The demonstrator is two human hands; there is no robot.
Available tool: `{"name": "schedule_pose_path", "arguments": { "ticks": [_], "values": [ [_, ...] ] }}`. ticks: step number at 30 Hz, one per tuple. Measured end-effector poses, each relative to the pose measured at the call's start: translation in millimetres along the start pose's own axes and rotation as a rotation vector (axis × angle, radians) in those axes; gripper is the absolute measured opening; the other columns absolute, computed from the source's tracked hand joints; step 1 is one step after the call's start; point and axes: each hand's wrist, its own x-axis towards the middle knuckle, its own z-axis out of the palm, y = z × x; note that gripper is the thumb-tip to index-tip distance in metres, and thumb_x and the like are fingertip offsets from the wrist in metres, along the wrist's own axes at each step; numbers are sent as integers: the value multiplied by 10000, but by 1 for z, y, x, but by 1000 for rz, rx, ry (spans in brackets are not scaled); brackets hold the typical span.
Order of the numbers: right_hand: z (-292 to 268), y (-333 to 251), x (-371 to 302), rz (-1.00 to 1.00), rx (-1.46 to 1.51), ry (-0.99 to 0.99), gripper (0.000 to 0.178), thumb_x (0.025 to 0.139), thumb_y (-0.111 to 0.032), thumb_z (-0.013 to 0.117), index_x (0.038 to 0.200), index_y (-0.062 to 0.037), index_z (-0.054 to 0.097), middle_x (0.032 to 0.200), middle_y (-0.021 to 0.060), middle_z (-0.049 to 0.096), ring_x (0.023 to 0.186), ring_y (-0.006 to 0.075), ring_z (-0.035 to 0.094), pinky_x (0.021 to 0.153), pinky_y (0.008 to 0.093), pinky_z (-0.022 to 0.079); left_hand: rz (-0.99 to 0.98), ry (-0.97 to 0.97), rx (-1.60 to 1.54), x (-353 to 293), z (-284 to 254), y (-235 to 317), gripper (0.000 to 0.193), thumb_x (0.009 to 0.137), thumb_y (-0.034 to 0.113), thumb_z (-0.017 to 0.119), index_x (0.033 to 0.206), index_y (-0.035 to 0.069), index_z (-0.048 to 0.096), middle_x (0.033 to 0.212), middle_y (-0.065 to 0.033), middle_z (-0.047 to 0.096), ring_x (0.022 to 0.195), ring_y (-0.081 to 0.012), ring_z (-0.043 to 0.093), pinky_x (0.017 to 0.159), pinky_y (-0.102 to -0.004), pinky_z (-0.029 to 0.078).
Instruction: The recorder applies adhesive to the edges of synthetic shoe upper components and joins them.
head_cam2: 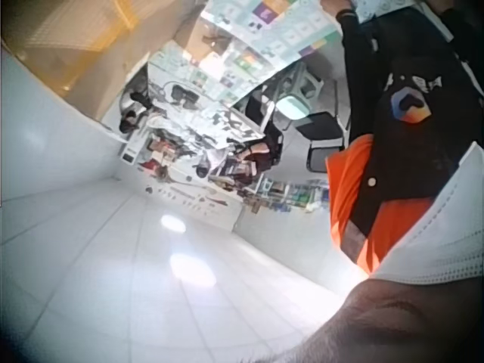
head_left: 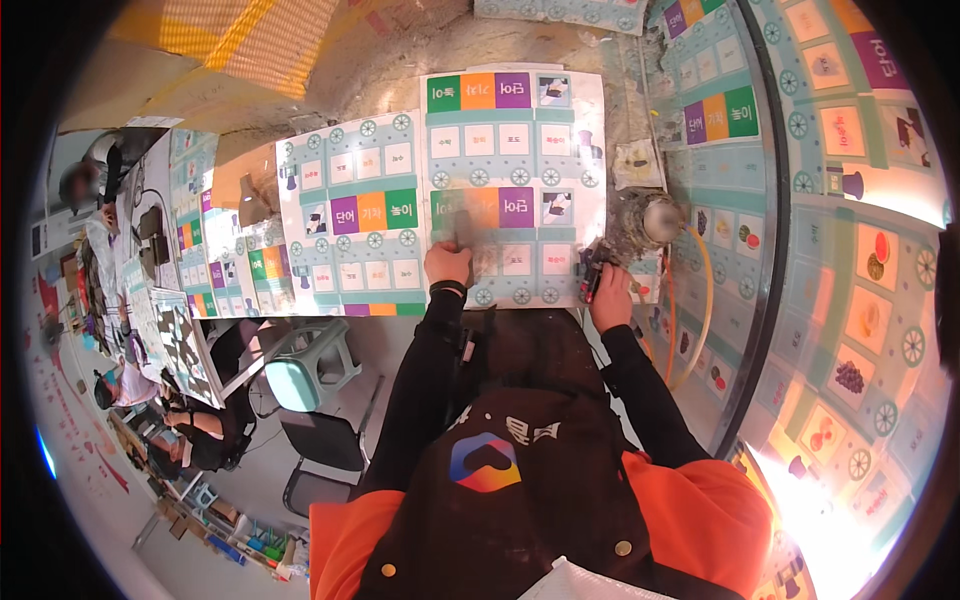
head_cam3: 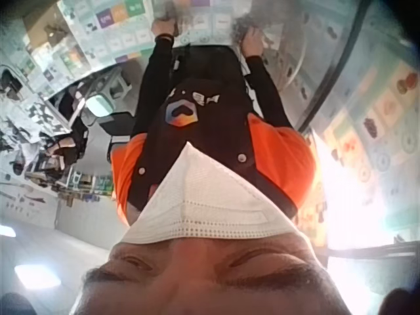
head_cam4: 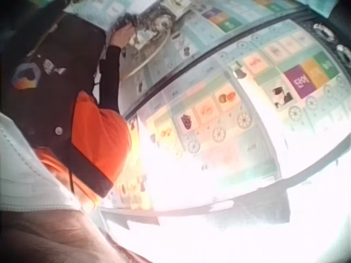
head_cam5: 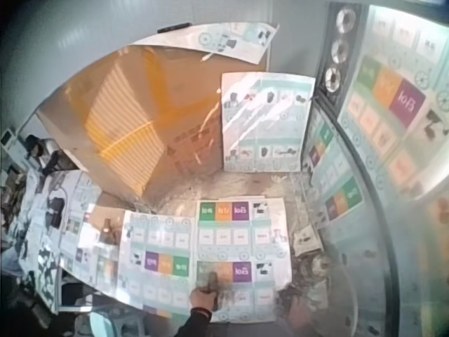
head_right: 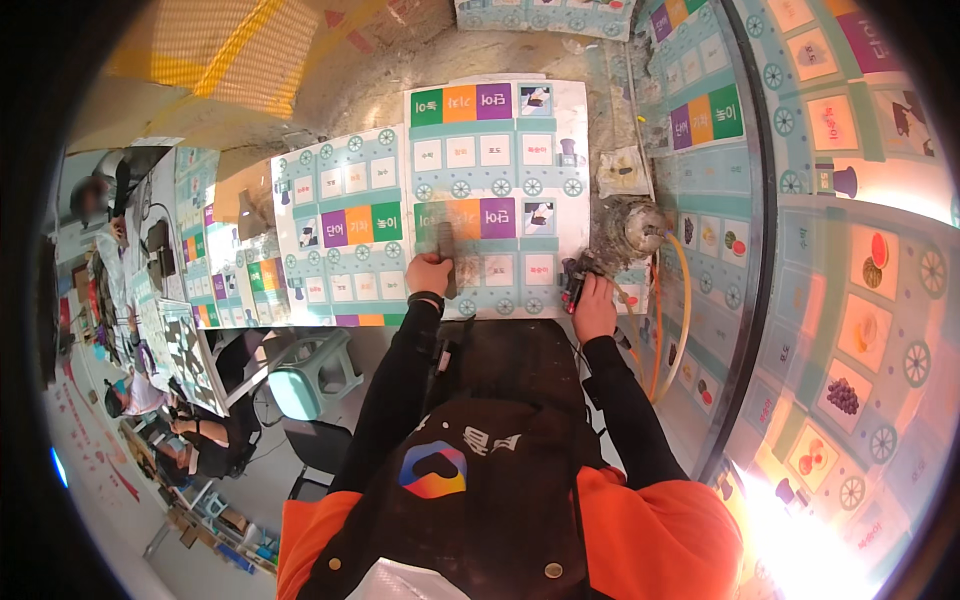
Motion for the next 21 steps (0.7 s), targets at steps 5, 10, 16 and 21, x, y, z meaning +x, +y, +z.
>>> {"name": "schedule_pose_path", "arguments": {
  "ticks": [5, 10, 16, 21],
  "values": [
    [1, 5, 4, 34, 25, -94, 585, 766, -62, 712, 1294, 11, 472, 1203, 181, 508, 1221, 391, 479, 969, 423, 496, -16, 52, -50, -5, 5, 11, 333, 683, 235, 787, 924, 29, 685, 915, -167, 719, 906, -371, 688, 829, -464, 542],
    [-3, 3, 7, 28, 35, -122, 594, 752, -96, 743, 1274, 17, 483, 1203, 193, 510, 1221, 404, 477, 978, 430, 484, 18, 49, -71, -1, 9, 15, 368, 675, 253, 810, 938, 23, 693, 891, -156, 726, 864, -341, 702, 810, -423, 558],
    [25, 8, -8, -238, -73, 70, 579, 806, -174, 736, 1274, 66, 494, 1253, 276, 540, 1251, 455, 467, 1097, 522, 358, 74, -29, -80, 1, -8, -8, 330, 685, 298, 812, 915, 72, 740, 855, -108, 753, 809, -265, 724, 771, -396, 575],
    [-19, -14, -8, -117, -16, -6, 654, 759, -213, 735, 1305, 36, 474, 1337, 267, 483, 1269, 466, 442, 1117, 536, 340, 132, 61, -263, -15, -58, -24, 282, 694, 269, 784, 864, 54, 720, 813, -129, 727, 798, -304, 706, 736, -408, 559]
  ]
}}
